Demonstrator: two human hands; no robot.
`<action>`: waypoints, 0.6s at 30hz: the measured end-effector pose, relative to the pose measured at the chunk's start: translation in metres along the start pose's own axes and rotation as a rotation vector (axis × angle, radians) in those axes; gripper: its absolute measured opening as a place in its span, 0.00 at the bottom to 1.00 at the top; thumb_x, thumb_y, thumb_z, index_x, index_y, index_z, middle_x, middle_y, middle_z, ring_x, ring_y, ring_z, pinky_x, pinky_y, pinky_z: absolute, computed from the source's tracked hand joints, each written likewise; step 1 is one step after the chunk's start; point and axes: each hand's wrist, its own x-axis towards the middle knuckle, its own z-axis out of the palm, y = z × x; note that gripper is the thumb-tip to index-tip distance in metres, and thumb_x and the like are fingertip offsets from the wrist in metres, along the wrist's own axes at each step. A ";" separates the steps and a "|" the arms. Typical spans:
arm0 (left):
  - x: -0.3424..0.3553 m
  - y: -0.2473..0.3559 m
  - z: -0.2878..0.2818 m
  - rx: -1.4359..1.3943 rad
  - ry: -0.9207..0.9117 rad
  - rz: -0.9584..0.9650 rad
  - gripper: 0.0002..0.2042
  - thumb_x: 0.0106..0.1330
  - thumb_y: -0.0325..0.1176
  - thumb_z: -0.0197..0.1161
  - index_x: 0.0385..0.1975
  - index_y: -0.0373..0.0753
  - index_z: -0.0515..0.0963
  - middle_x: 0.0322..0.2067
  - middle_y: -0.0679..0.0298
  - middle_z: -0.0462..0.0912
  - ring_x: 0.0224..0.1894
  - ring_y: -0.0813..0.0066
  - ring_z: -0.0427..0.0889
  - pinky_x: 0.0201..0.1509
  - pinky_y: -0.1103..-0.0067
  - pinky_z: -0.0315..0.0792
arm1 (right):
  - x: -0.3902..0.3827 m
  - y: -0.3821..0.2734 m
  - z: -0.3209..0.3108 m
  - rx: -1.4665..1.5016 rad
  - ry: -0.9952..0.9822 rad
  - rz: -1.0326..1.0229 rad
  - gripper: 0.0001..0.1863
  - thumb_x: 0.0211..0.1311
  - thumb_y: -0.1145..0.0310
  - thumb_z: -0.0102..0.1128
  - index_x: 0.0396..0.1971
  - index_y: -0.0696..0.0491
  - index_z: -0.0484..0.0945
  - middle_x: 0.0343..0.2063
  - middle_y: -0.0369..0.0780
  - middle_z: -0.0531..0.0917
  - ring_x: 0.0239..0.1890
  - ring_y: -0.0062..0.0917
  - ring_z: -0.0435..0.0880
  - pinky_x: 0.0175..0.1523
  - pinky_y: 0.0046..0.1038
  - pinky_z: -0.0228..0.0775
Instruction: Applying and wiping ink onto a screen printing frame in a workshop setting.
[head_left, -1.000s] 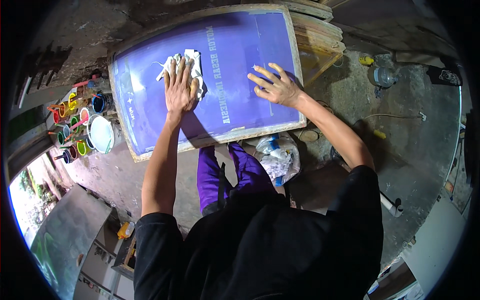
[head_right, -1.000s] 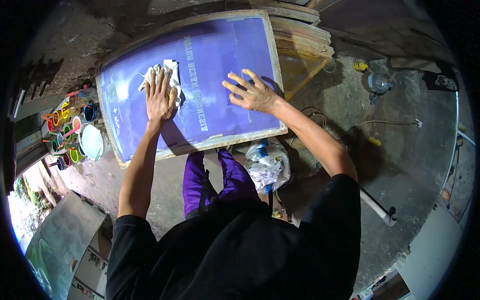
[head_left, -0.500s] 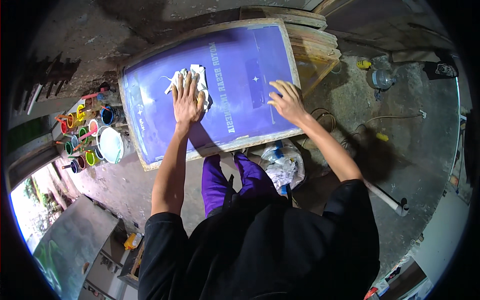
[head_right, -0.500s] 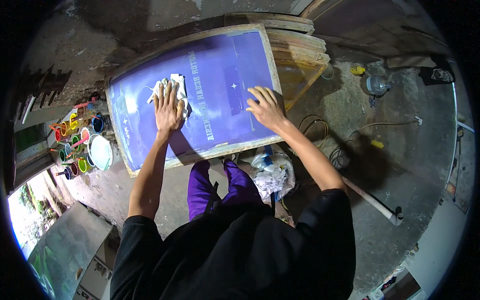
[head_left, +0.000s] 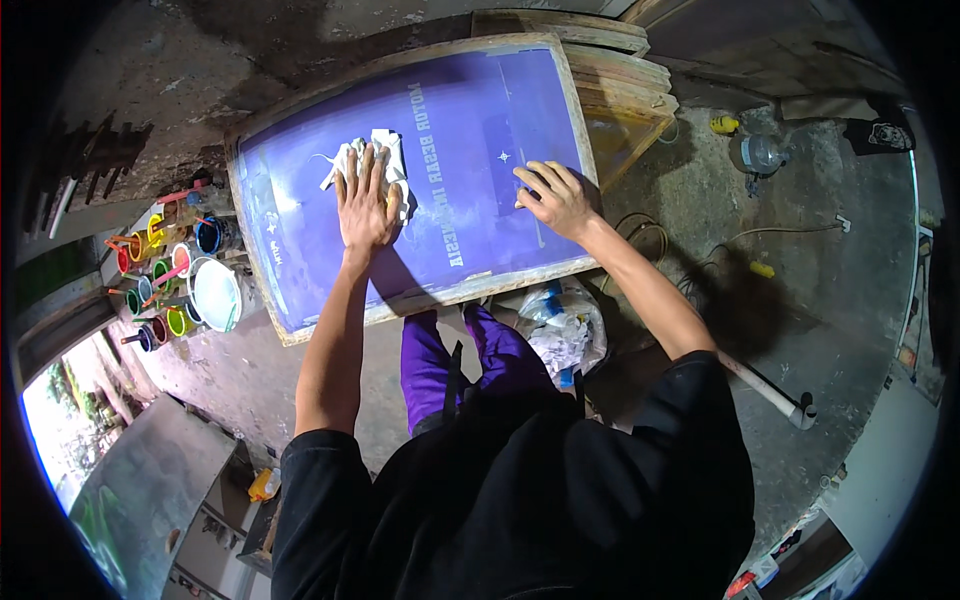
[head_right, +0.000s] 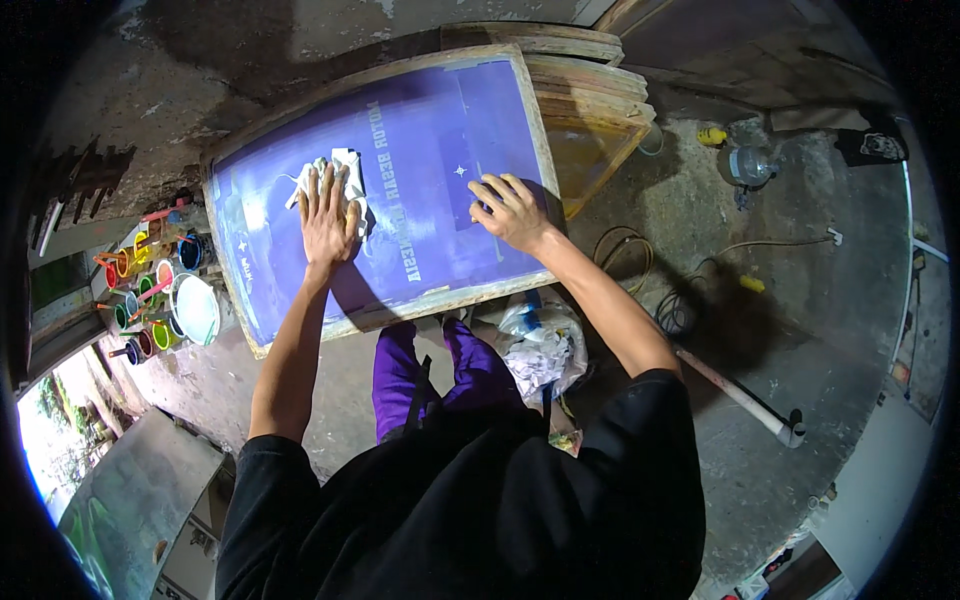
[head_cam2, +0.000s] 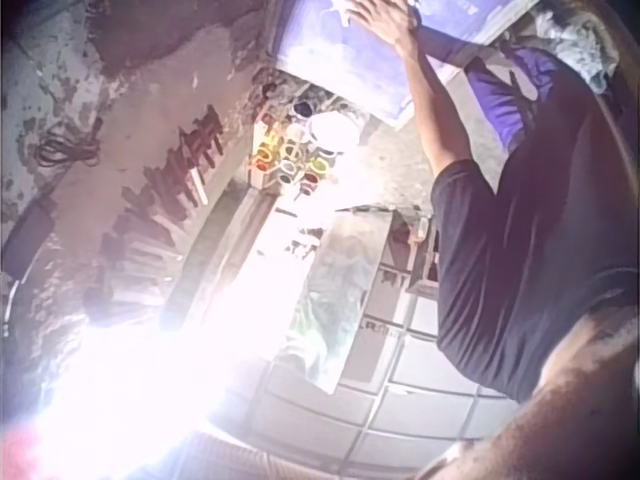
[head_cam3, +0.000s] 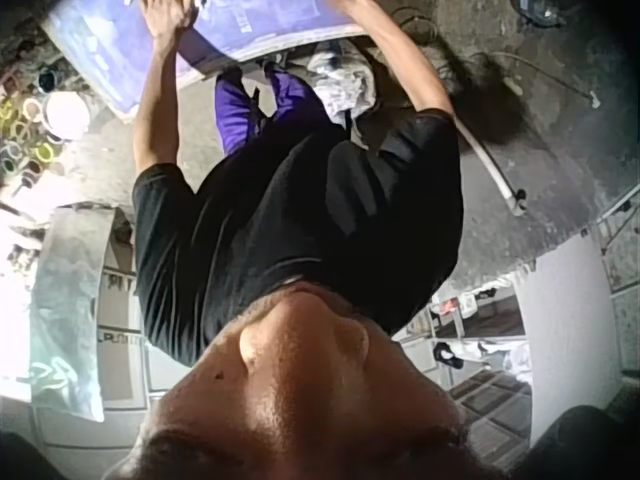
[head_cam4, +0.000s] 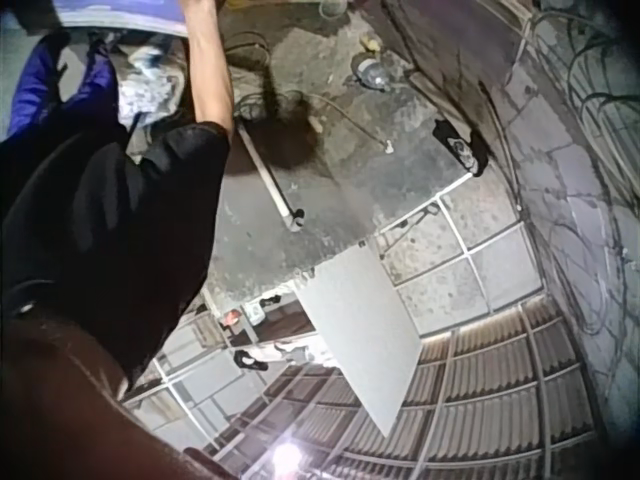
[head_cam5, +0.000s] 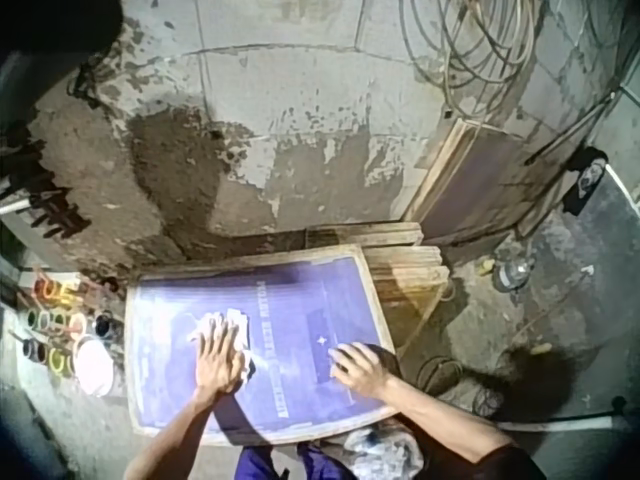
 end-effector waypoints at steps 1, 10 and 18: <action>0.000 0.000 0.000 0.000 0.004 0.004 0.32 0.76 0.51 0.48 0.78 0.52 0.58 0.79 0.65 0.55 0.82 0.58 0.43 0.84 0.57 0.36 | 0.000 0.001 0.001 -0.009 -0.011 -0.038 0.12 0.55 0.61 0.72 0.27 0.53 0.79 0.48 0.41 0.86 0.51 0.38 0.85 0.55 0.41 0.79; 0.000 0.000 0.002 0.007 0.016 0.012 0.32 0.76 0.52 0.48 0.79 0.53 0.57 0.79 0.66 0.55 0.82 0.58 0.44 0.83 0.56 0.37 | 0.000 0.004 0.014 -0.070 -0.056 -0.102 0.09 0.60 0.65 0.68 0.31 0.53 0.79 0.51 0.42 0.85 0.54 0.39 0.85 0.56 0.42 0.80; -0.001 -0.002 0.004 0.019 0.037 0.017 0.32 0.76 0.52 0.47 0.79 0.54 0.57 0.79 0.66 0.55 0.82 0.59 0.45 0.84 0.57 0.37 | -0.015 0.020 0.001 0.187 -0.152 0.002 0.05 0.61 0.68 0.66 0.32 0.52 0.79 0.49 0.43 0.85 0.57 0.42 0.85 0.62 0.44 0.79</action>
